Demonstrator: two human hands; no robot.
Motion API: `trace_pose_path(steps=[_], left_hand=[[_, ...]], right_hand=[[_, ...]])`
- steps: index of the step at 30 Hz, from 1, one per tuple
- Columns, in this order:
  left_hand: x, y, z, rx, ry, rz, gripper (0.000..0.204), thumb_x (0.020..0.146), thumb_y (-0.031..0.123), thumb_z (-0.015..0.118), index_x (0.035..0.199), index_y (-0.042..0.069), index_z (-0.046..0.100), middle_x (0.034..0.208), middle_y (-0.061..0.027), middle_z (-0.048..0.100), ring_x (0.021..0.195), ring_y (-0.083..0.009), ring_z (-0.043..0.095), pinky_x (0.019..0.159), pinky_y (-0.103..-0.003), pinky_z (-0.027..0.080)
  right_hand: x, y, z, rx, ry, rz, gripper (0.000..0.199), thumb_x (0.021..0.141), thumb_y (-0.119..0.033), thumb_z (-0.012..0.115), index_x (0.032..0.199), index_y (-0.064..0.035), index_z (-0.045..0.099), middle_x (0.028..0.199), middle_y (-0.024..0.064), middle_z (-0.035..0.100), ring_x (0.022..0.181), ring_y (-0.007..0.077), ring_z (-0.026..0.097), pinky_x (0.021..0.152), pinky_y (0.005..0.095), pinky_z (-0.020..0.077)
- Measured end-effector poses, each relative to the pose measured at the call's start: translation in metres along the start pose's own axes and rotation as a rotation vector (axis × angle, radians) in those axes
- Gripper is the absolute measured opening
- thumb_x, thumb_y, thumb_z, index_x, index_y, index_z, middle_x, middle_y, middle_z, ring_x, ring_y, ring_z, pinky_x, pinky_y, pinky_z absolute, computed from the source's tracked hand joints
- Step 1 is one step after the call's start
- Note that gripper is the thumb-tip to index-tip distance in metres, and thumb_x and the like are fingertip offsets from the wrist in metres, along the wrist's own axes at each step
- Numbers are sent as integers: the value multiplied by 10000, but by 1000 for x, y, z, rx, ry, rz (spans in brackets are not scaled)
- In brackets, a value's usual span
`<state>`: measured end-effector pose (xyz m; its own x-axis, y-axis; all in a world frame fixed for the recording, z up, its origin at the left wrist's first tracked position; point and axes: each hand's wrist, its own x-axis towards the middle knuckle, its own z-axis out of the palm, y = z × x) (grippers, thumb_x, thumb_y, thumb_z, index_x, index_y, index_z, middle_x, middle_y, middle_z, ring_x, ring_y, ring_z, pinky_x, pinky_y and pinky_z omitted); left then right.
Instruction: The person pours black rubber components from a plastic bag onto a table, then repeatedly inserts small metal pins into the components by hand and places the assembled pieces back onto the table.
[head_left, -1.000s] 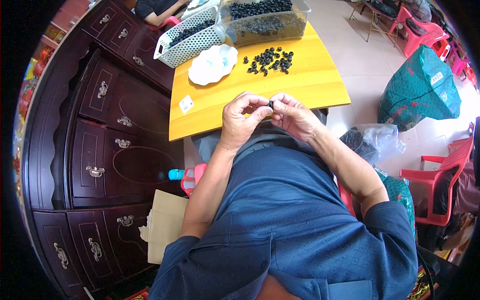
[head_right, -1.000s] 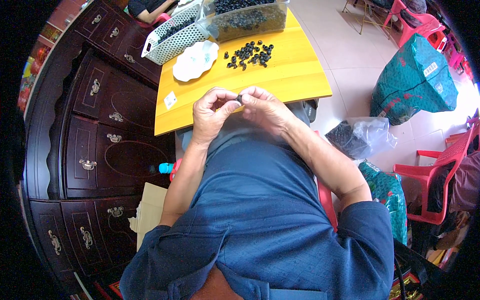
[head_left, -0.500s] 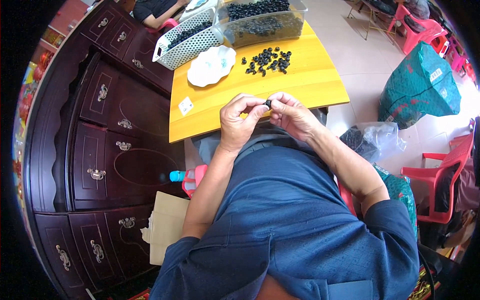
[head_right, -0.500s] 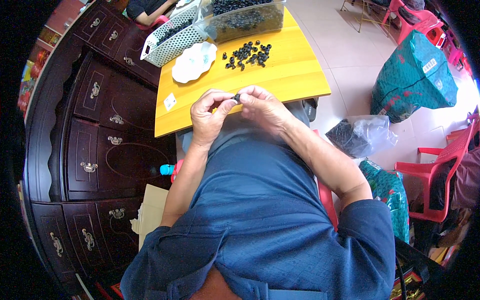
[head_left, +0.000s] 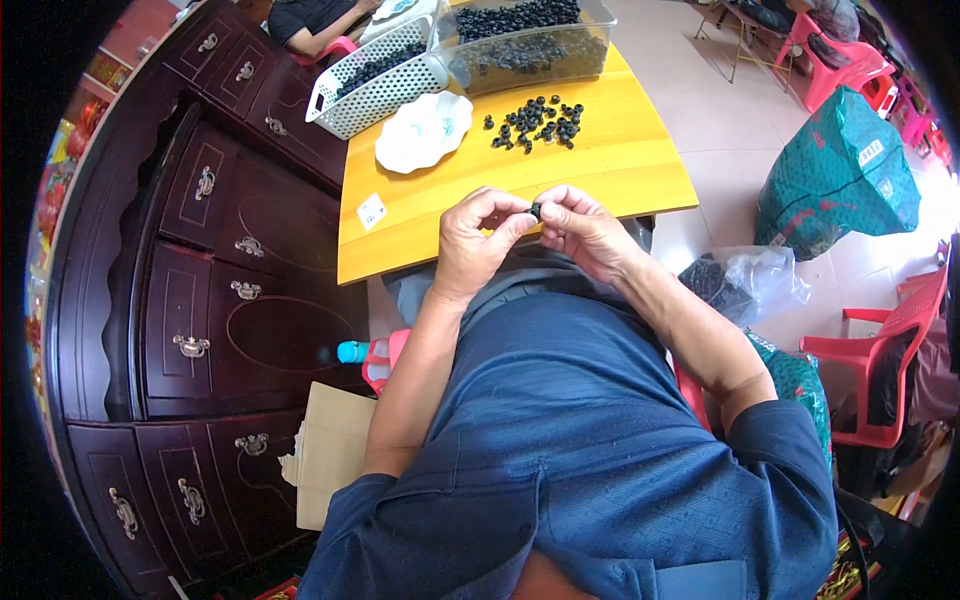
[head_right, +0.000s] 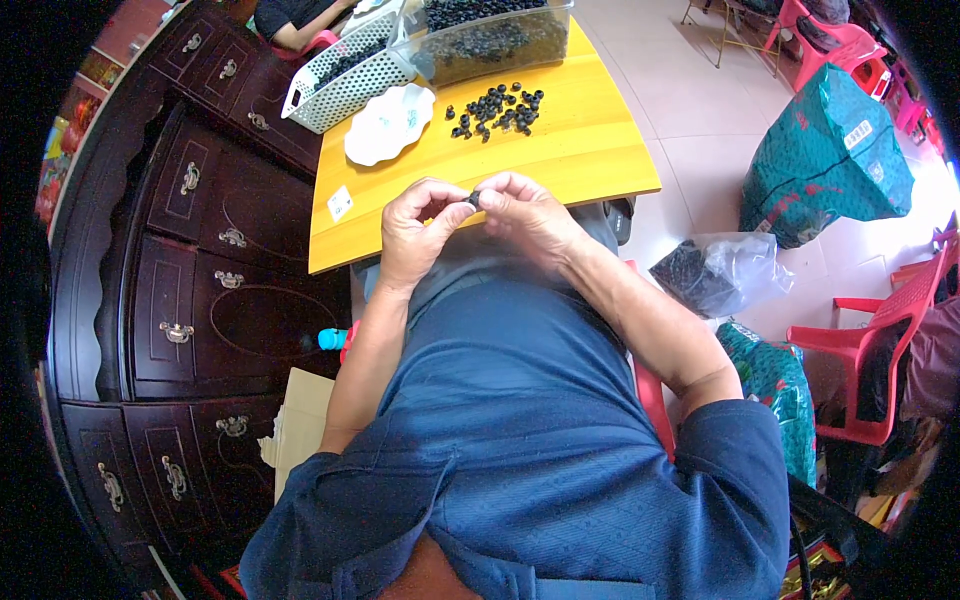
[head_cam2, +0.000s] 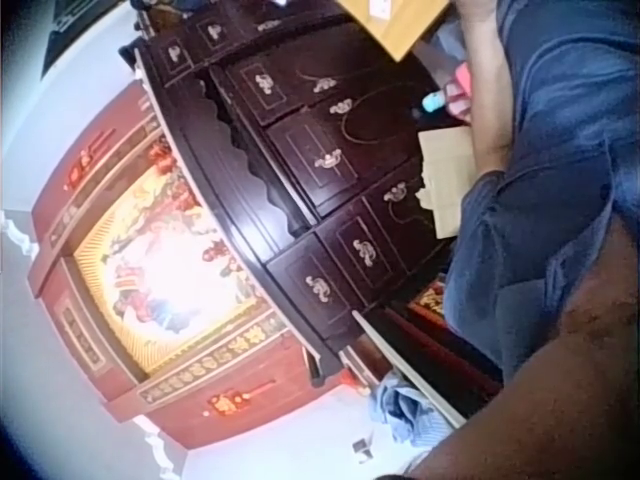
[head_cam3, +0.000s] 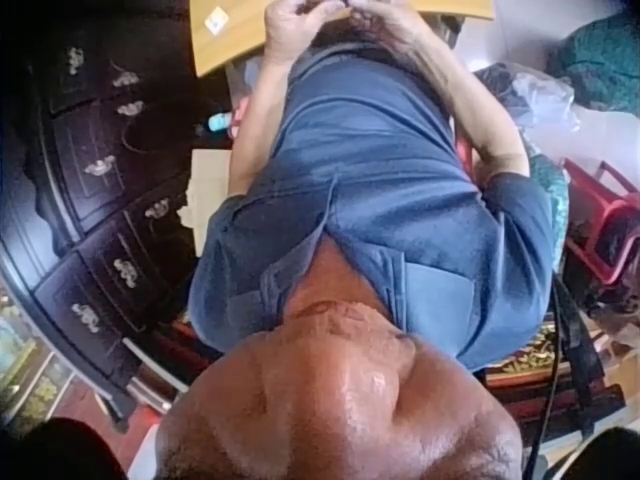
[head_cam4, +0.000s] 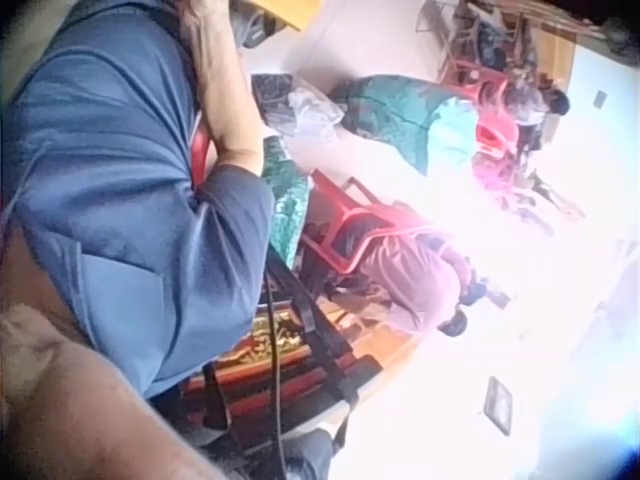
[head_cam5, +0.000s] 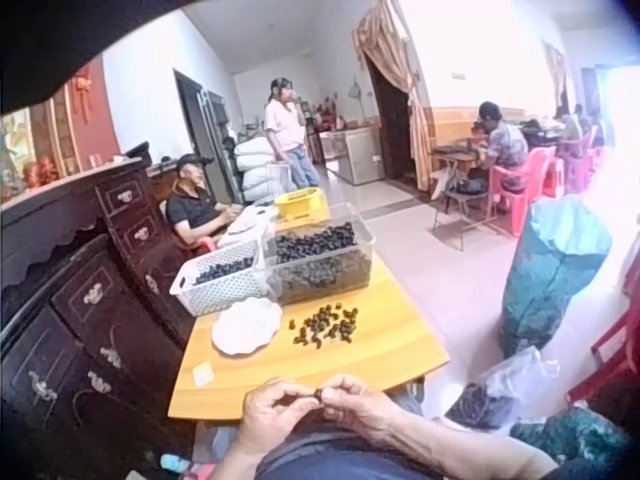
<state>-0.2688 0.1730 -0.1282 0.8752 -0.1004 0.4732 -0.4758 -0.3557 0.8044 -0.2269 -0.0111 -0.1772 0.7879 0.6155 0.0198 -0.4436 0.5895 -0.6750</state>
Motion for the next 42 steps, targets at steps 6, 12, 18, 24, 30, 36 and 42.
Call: trace_pose_path(steps=[6,12,18,24,30,36,42], left_hand=[[3,-4,-11,-348,-158,-249,281,830,-44,735,1098,18,679,944,-2,664,862,-76,621,801,-232,529],[12,12,-11,-137,-335,-202,288,807,-6,704,1095,10,706,860,-9,610,827,-110,564,770,-246,455],[3,4,-12,-174,-246,-119,291,728,-40,764,1010,12,718,845,-14,590,756,-112,567,667,-248,454],[1,6,-7,-139,-193,-71,197,737,-69,716,914,-3,660,788,2,524,706,-86,496,641,-219,388],[2,2,0,-123,-163,-46,147,779,-35,722,897,7,645,795,14,505,701,-71,468,634,-212,370],[3,3,6,-155,-107,-78,143,785,-11,743,902,8,662,771,18,493,681,-70,456,619,-211,373],[7,-4,11,-74,-134,-19,140,784,-27,721,896,-2,640,742,7,487,667,-86,454,605,-221,373]], right_hand=[[1,-3,4,-115,-31,-34,218,902,-196,736,1056,-110,607,926,-27,620,789,74,561,737,232,479],[-11,-12,11,-191,-17,-70,273,902,-186,733,1102,-116,561,890,-28,603,784,73,567,731,233,479],[0,4,0,-211,-86,-43,275,895,-172,733,1099,-103,562,879,9,651,825,107,627,782,279,524],[3,9,5,-88,-83,-75,287,857,-195,781,1007,-106,552,785,2,644,676,96,588,614,223,462],[6,9,3,-97,-64,-78,303,843,-216,800,981,-110,552,747,-17,614,629,79,536,578,215,436],[9,12,-2,-32,-43,-36,297,845,-217,798,980,-110,556,749,-19,606,630,82,536,563,214,432],[6,8,-7,-3,-27,-38,273,854,-198,781,982,-113,556,777,-15,593,652,91,550,574,219,444]])
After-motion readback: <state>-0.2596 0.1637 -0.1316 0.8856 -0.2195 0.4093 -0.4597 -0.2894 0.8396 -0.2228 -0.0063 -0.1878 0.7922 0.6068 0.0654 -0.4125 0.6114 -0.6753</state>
